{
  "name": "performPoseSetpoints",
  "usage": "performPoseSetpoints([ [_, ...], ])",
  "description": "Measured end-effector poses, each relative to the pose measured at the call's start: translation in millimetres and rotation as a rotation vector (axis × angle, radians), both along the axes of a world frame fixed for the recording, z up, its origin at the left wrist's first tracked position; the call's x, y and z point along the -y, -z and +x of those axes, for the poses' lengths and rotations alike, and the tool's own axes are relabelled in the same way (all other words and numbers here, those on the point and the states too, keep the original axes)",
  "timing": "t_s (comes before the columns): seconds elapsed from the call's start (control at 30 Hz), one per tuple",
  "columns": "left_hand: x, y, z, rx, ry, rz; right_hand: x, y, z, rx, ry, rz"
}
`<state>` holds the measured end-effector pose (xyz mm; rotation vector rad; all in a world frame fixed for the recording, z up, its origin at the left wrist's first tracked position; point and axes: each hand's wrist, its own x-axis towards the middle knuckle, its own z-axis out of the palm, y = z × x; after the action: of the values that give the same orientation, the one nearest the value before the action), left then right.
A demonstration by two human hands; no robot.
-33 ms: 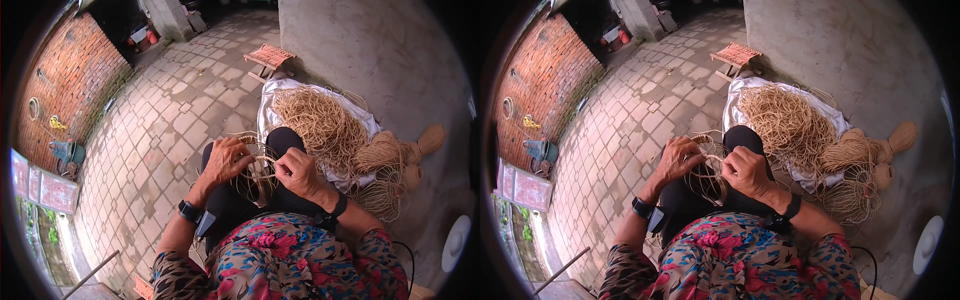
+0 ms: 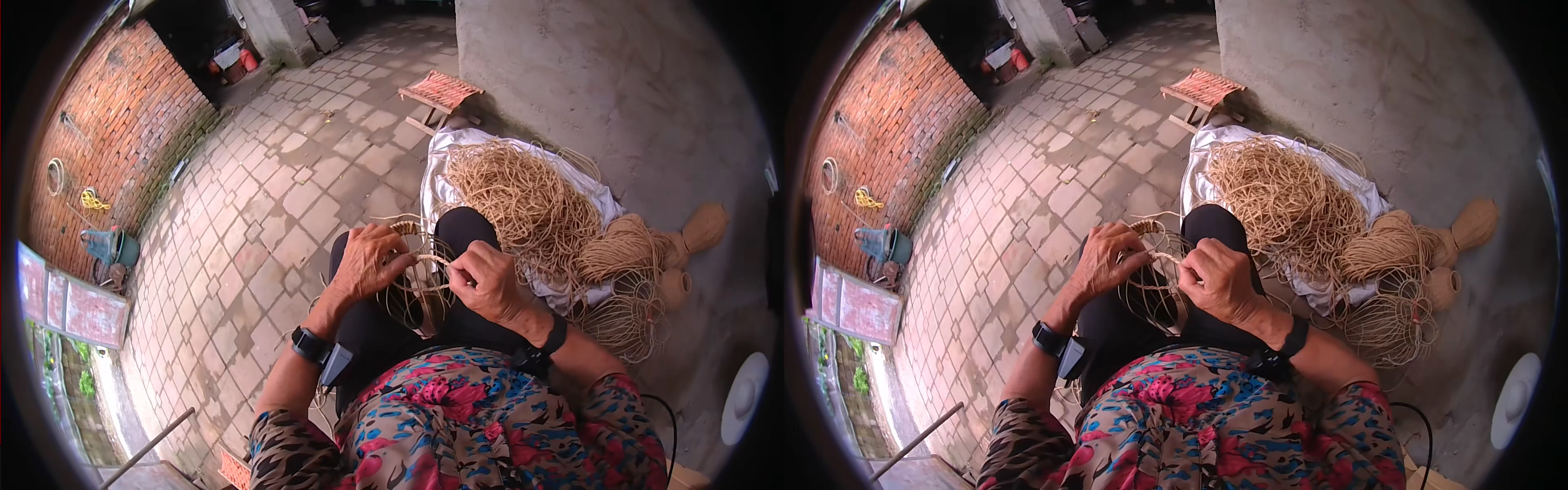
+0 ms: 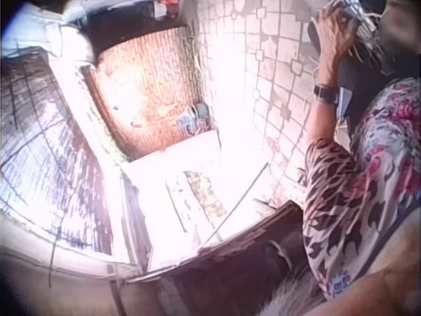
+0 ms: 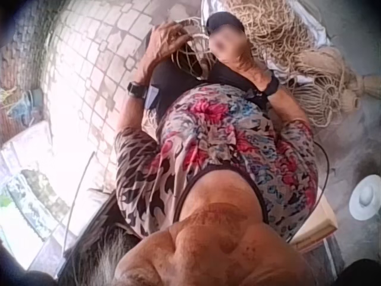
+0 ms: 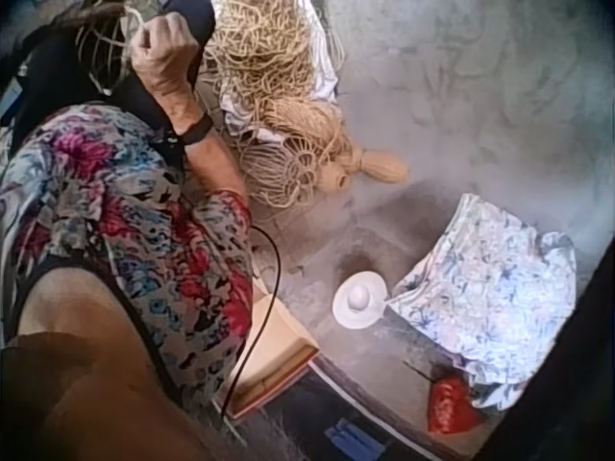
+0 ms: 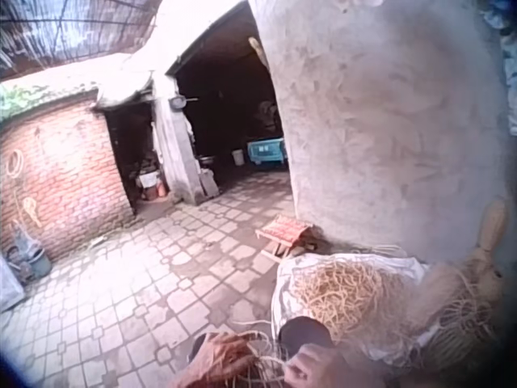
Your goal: Weave a basket using natural fibers.
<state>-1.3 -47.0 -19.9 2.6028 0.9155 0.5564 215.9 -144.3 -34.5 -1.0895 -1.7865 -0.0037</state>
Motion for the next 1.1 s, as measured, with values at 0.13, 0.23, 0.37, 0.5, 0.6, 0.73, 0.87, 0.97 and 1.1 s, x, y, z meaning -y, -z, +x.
performPoseSetpoints([
  [0.13, 0, 1, 0, 0.007, -0.013, -0.002, -3, -2, -3, 0.064, -0.019, 0.061],
  [0.23, 2, -1, 1, 0.01, -0.02, -0.019, -3, -2, -3, 0.243, 0.002, 0.13],
  [0.37, 2, 0, 0, 0.021, -0.022, -0.028, -3, -3, -4, 0.282, -0.051, 0.143],
  [0.5, -1, 4, 1, 0.065, 0.024, -0.048, -12, 4, -9, 0.302, -0.06, 0.059],
  [0.6, -3, 8, 5, 0.159, 0.025, -0.078, -27, 13, -20, 0.188, -0.043, -0.051],
  [0.73, -1, -3, 12, 0.18, 0.016, -0.178, -38, 20, -28, 0.121, -0.034, -0.197],
  [0.87, -3, -6, 15, 0.131, 0.07, -0.334, -42, 20, -19, -0.117, -0.13, -0.494],
  [0.97, -10, -6, 17, 0.074, 0.138, -0.348, -35, 19, 0, -0.724, -0.26, -0.961],
  [1.1, -18, -3, 18, -0.026, 0.259, -0.341, -27, 26, 18, -0.57, -0.168, -0.834],
])
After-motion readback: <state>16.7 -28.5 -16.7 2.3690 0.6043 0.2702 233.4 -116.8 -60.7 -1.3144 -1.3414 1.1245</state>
